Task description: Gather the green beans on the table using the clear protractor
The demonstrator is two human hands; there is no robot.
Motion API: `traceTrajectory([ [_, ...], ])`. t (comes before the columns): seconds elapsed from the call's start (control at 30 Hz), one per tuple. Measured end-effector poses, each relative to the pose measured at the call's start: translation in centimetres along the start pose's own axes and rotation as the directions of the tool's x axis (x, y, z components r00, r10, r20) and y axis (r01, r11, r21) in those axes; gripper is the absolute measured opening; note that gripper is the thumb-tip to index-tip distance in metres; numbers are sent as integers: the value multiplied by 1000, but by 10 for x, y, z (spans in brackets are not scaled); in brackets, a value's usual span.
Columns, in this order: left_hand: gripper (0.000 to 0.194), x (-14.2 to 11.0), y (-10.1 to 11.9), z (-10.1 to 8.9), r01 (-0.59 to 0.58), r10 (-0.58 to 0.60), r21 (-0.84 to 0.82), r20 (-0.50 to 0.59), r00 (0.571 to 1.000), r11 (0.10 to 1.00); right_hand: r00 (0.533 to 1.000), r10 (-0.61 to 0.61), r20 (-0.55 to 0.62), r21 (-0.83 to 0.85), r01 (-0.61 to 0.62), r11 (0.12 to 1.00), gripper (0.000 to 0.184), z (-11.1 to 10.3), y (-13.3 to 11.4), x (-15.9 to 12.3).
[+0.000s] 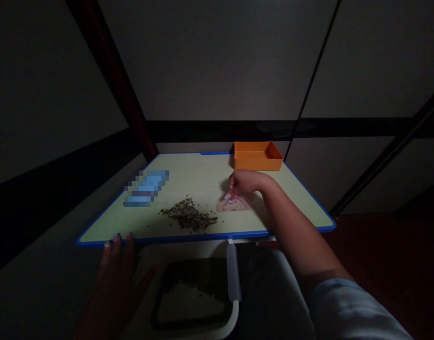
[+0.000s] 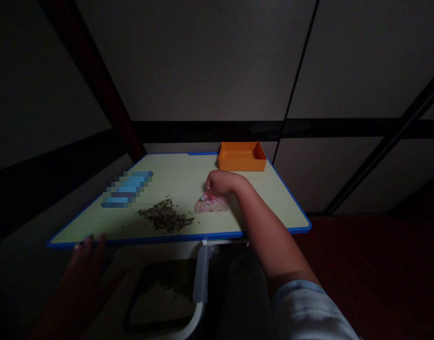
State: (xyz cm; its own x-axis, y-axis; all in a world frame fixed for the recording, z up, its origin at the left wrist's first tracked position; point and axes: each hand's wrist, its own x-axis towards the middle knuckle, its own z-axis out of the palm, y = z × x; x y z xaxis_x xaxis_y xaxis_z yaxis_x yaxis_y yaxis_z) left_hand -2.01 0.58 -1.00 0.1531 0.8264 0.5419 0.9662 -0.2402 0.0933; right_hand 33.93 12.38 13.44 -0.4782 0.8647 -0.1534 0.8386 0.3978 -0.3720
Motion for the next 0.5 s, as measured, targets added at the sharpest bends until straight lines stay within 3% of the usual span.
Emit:
traceTrajectory([
  [0.27,79,0,-7,2,-14,14,4,49,999,1000,996,-44,74,-21,46,999,21,1,-10,-3],
  [0.5,83,1,-2,1,17,-17,6,63,998,1000,988,-7,155,43,0,999,23,0,-10,-4],
])
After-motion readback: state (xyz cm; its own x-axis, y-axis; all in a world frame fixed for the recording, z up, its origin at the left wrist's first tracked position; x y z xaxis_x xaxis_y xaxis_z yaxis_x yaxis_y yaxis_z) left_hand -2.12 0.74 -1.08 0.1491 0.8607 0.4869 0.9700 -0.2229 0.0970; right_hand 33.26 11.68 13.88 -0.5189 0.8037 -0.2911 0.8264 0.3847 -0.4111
